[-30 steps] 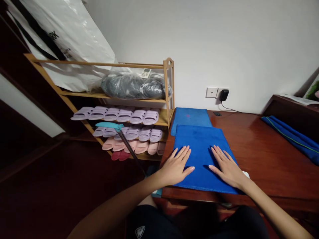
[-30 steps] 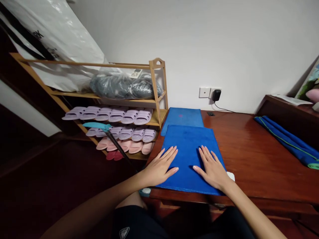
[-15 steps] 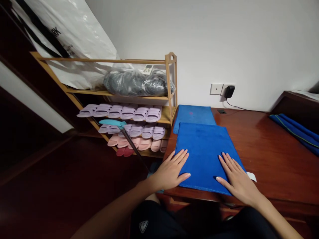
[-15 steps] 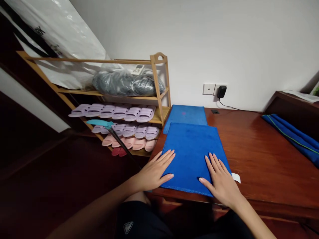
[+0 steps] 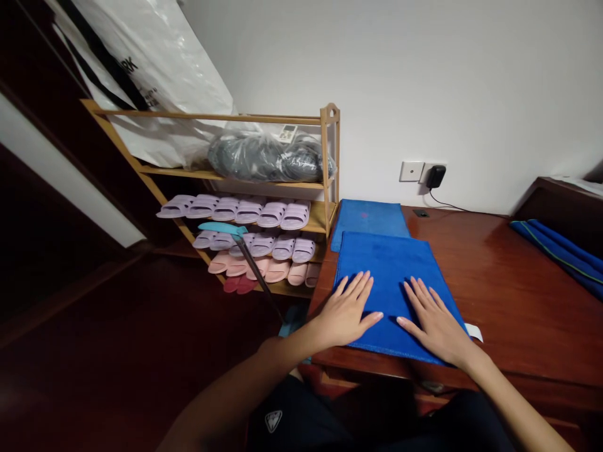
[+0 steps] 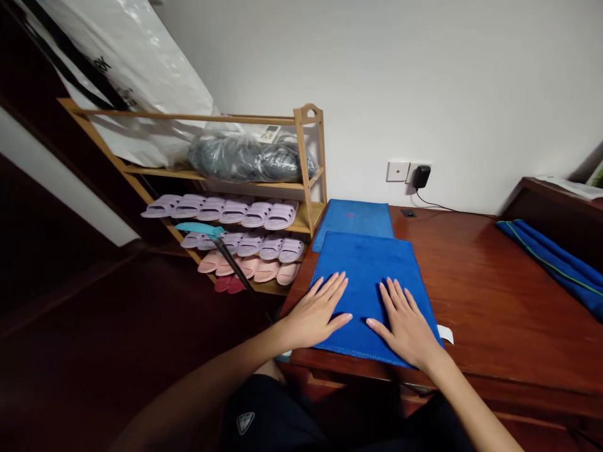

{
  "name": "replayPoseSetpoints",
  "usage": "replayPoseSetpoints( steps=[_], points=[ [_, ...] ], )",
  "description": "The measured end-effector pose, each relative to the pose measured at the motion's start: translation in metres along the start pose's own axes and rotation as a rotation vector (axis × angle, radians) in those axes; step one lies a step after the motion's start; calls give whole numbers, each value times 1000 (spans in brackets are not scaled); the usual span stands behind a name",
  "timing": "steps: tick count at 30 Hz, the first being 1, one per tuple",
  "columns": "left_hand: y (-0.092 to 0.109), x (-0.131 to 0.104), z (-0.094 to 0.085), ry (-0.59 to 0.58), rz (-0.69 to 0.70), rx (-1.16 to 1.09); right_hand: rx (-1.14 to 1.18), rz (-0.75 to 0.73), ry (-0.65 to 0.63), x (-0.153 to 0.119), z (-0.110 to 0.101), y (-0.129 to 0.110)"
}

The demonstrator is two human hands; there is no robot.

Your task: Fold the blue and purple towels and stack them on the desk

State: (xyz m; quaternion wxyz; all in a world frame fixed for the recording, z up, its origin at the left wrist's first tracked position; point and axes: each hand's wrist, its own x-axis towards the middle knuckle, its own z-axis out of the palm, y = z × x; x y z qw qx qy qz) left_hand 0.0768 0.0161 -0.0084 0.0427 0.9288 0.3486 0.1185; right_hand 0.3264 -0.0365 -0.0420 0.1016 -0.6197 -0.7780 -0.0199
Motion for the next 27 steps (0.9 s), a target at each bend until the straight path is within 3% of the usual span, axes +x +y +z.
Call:
replayPoseSetpoints(
  steps=[4, 10, 16, 22, 27],
  points=[
    [-7, 7, 12, -67, -1, -9, -2, 4, -14, 5, 5, 2],
    [-37, 31, 7, -45, -109, 0, -30, 115, -55, 29, 1, 32],
    [-58, 32, 18, -102, -154, 12, 5, 180, -98, 34, 12, 53],
    [-77, 69, 8, 16, -224, 59, 40, 216, -77, 76, 1, 78],
    [-99, 78, 18, -87, -300, 12, 20, 276, -98, 94, 17, 98]
  ],
)
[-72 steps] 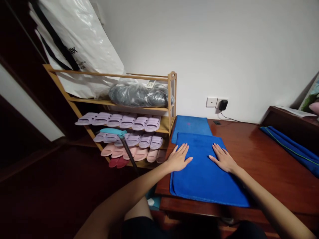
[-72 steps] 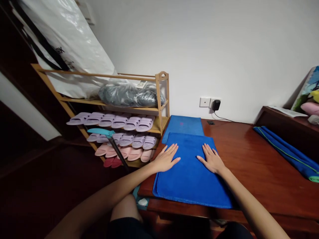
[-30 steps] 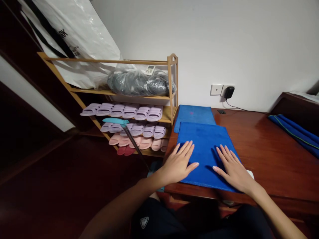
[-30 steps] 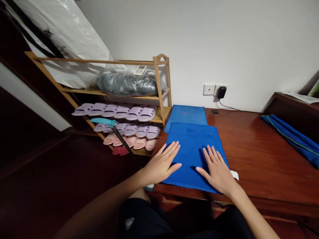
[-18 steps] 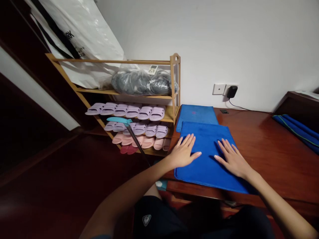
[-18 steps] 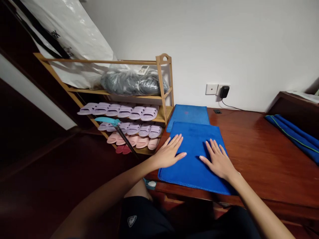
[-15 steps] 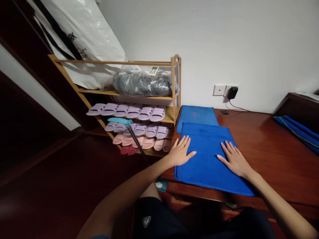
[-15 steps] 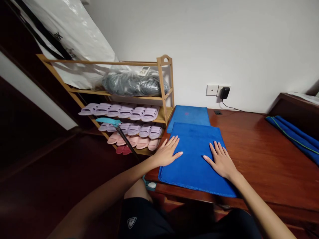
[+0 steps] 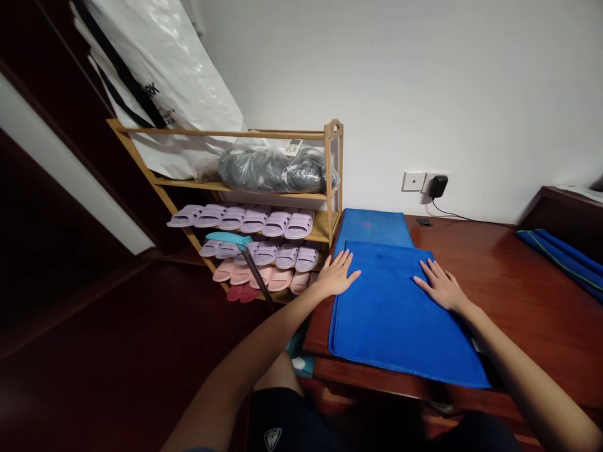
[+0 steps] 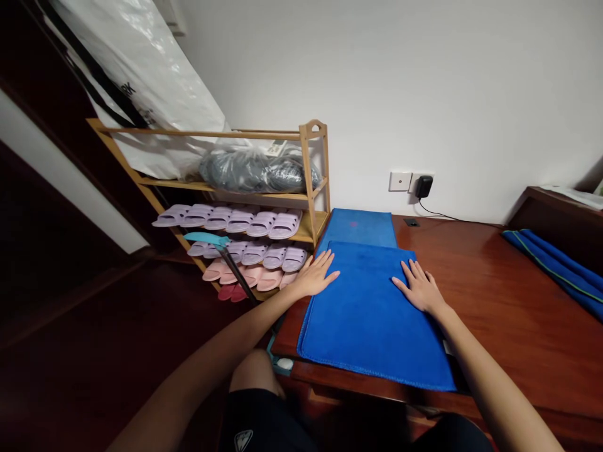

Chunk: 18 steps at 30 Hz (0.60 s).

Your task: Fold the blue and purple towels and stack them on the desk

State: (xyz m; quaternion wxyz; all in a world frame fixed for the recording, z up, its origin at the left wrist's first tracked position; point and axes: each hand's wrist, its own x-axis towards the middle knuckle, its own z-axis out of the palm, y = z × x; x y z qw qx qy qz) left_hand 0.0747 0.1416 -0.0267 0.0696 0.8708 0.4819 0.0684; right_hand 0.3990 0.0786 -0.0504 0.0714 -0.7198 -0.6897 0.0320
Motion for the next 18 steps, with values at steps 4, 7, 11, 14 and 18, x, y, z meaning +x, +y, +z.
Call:
replayPoseSetpoints(
  steps=[4, 7, 11, 14, 18],
  points=[
    [-4, -2, 4, -10, -6, -7, -14, 4, 9, -1, 10, 4],
    [-1, -5, 3, -24, -1, -7, -24, 9, 13, -6, 11, 3],
    [5, -20, 3, -3, 18, 17, -36, 3, 14, -25, 9, 0],
    [12, -41, 2, 28, 29, 45, -43, -4, 19, -47, 7, -4],
    [22, -72, 0, 54, 45, 86, -38, -26, 42, -78, 5, -9]
  ],
)
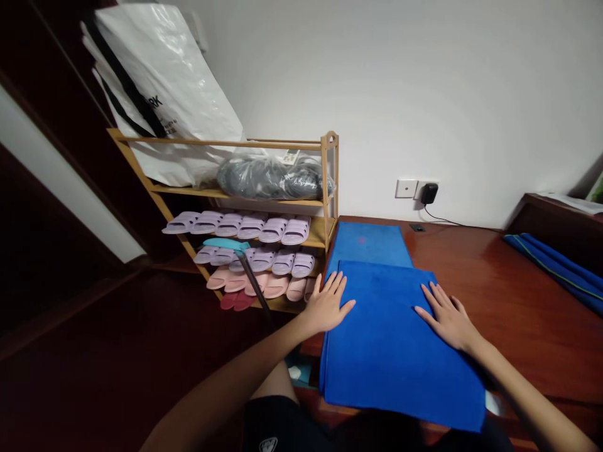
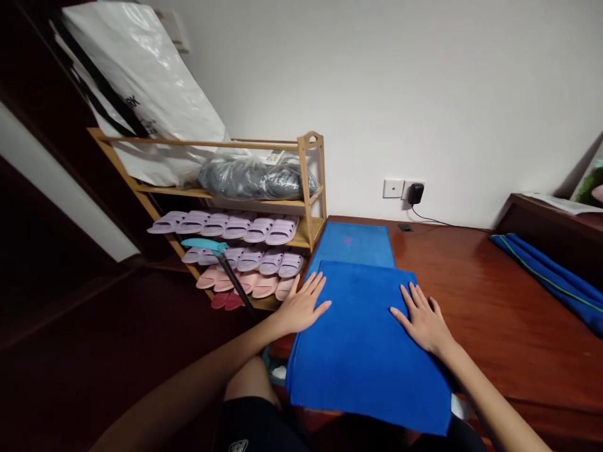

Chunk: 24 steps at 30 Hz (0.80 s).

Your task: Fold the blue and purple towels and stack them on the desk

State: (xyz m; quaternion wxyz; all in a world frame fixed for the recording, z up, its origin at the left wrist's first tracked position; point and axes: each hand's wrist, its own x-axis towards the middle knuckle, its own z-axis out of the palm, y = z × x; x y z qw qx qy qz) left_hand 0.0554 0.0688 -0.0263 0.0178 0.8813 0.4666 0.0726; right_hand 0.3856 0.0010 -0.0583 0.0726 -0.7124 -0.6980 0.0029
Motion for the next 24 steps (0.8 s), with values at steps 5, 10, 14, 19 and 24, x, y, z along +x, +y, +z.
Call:
replayPoseSetpoints(
  steps=[5, 10, 14, 19, 24],
  points=[
    [11, -29, -2, 44, 6, 37, -5, -33, 36, -32, 0, -5],
    [15, -53, -5, 66, 24, 3, 38, -19, 34, -62, 2, -9],
    [9, -51, -17, 52, 68, -50, 160, 17, 7, -58, -6, 0],
    [-13, 6, -30, 189, 53, -109, 274, 104, 68, 5, -21, 24],
    [-37, 56, -22, 61, 49, -280, 301, 119, 20, 54, -20, 40]
  ],
)
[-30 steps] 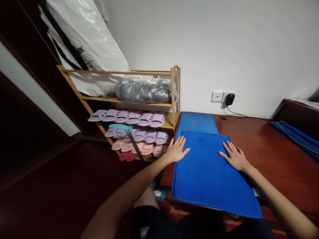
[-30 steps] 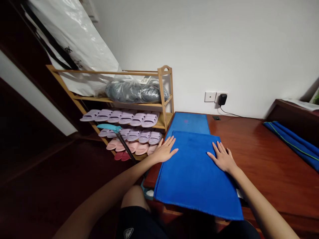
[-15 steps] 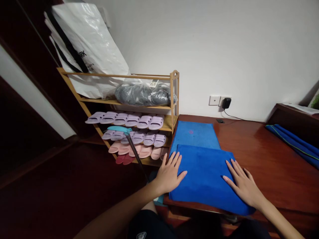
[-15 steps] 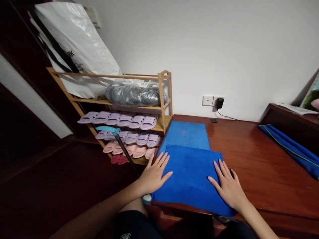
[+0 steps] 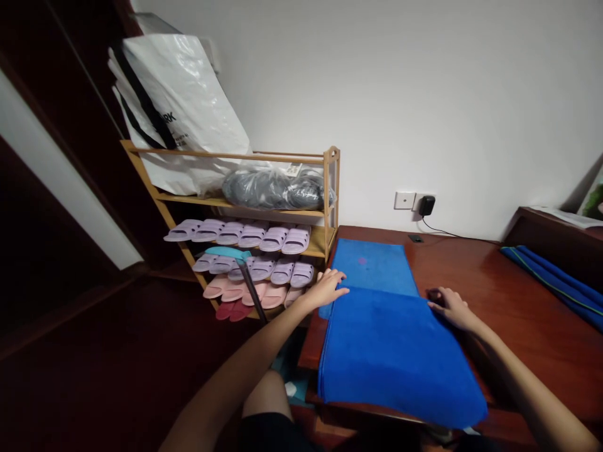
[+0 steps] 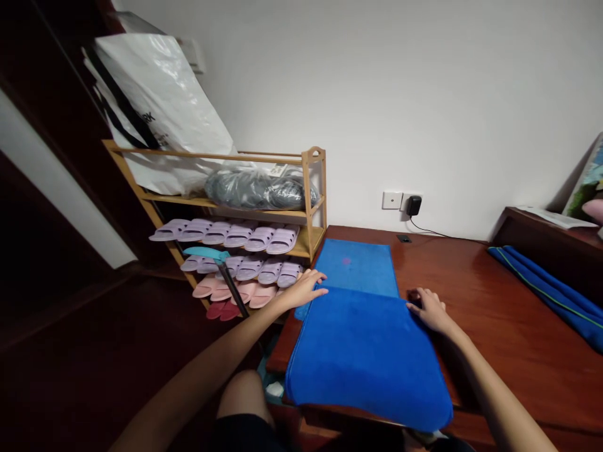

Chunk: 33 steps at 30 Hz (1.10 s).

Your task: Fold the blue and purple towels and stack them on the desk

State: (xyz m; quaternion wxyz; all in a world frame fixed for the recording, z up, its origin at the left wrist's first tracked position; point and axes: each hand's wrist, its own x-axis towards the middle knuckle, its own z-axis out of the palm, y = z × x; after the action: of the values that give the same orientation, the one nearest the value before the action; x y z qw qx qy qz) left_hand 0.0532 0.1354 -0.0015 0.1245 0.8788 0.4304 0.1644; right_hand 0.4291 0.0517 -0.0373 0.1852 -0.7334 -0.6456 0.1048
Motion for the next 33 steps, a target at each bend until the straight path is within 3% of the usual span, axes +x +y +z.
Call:
replayPoseSetpoints(
  steps=[5, 10, 13, 16, 18, 22, 26, 33],
  points=[
    [-12, 14, 3, -55, 1, -88, 69, -86, -91, 2, -8, 1],
    [-16, 11, -8, -69, 20, -247, 185, -166, -54, -19, -26, -6],
    [-15, 1, -19, -64, -17, -431, 355, -224, -27, -34, -43, -13],
    [-8, -14, -37, -42, -64, -704, 452, -224, -112, -49, -64, -23],
    [1, -25, -54, -15, -65, -756, 458, -214, -135, -59, -80, -29],
    [24, -49, -95, 85, -64, -770, 457, -212, 33, -77, -107, -39],
    [46, -63, -131, 269, -48, -876, 445, -225, 242, -87, -132, -54],
    [60, -49, -170, 528, 68, -827, 424, -209, 463, -74, -171, -98]
  ],
)
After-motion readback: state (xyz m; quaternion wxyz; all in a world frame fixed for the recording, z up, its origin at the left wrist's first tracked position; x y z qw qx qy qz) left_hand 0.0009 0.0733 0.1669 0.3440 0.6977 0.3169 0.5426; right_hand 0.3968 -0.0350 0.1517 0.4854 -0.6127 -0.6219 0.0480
